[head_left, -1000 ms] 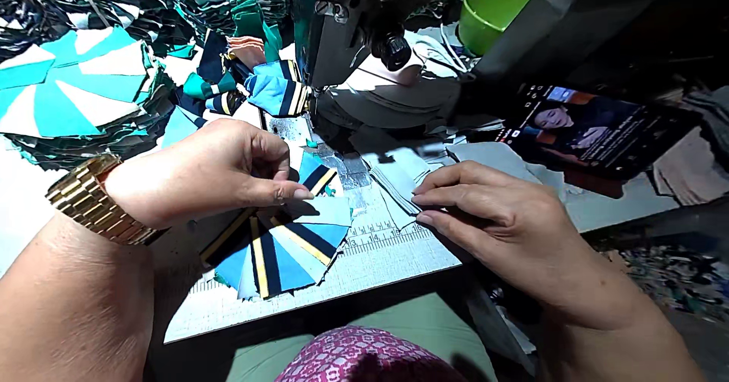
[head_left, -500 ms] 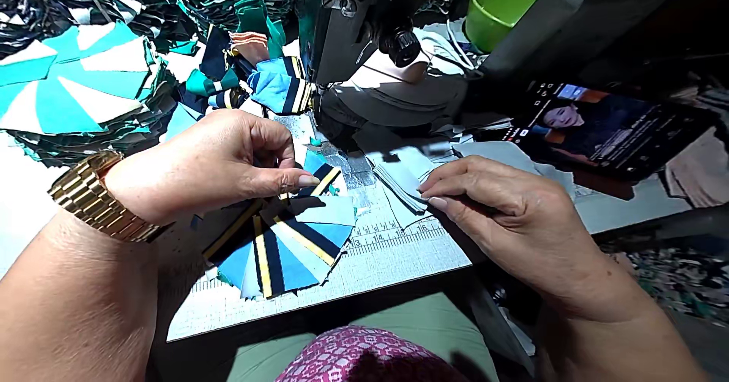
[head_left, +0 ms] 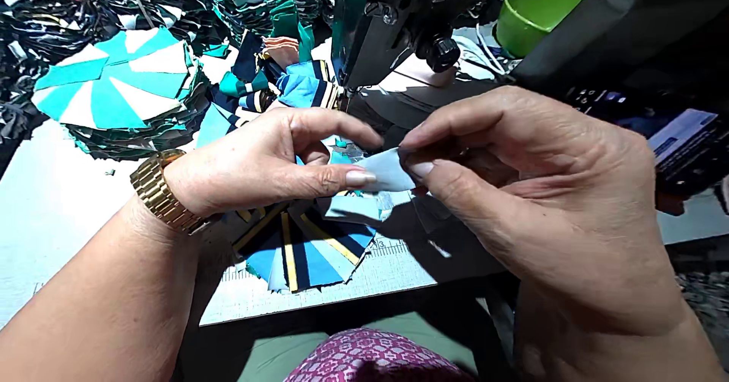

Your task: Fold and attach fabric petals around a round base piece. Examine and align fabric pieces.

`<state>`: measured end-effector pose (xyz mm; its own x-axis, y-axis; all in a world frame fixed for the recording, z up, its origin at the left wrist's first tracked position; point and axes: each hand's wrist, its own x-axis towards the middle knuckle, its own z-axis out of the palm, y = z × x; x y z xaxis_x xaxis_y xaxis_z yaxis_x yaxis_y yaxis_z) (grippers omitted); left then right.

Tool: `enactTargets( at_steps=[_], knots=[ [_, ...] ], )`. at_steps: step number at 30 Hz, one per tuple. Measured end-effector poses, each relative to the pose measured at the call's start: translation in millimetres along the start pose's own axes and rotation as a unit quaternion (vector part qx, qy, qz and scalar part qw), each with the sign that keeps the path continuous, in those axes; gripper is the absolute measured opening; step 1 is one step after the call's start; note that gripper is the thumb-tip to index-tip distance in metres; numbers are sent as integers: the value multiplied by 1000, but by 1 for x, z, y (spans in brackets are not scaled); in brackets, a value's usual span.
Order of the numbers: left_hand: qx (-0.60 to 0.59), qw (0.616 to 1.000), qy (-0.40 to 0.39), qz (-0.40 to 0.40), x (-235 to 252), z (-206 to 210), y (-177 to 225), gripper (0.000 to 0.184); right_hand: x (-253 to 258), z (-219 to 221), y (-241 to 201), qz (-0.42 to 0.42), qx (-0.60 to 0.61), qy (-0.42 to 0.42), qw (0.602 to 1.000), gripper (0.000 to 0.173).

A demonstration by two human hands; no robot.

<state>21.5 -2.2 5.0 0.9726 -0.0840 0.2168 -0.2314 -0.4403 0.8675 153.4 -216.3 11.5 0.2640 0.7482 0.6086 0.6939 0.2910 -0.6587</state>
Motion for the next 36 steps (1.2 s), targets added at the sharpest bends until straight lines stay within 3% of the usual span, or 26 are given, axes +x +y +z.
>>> enactTargets(
  at_steps=[2,10,19,23,27,32,36],
  knots=[
    [24,999,-21,4,-1,-3,0,12,1,4,-1,22,29,10,999,20],
    [91,991,-95,-28,-3,-7,-5,30,-26,24,18,169,-9,31,985,17],
    [216,967,-75,-115,-1,3,-7,27,-28,36,32,96,-199,-29,975,11],
    [264,956,-55,-115,0,2,-5,29,-27,36,31,76,-247,-43,965,10],
    [242,966,-36,-79,-2,-5,-8,33,-31,31,28,53,-251,-58,965,10],
    [278,947,-76,-140,-2,-2,-2,32,-39,29,26,37,-302,-73,950,17],
    [235,967,-53,-86,-4,-7,-9,31,-41,23,27,50,-291,-80,952,19]
  ],
)
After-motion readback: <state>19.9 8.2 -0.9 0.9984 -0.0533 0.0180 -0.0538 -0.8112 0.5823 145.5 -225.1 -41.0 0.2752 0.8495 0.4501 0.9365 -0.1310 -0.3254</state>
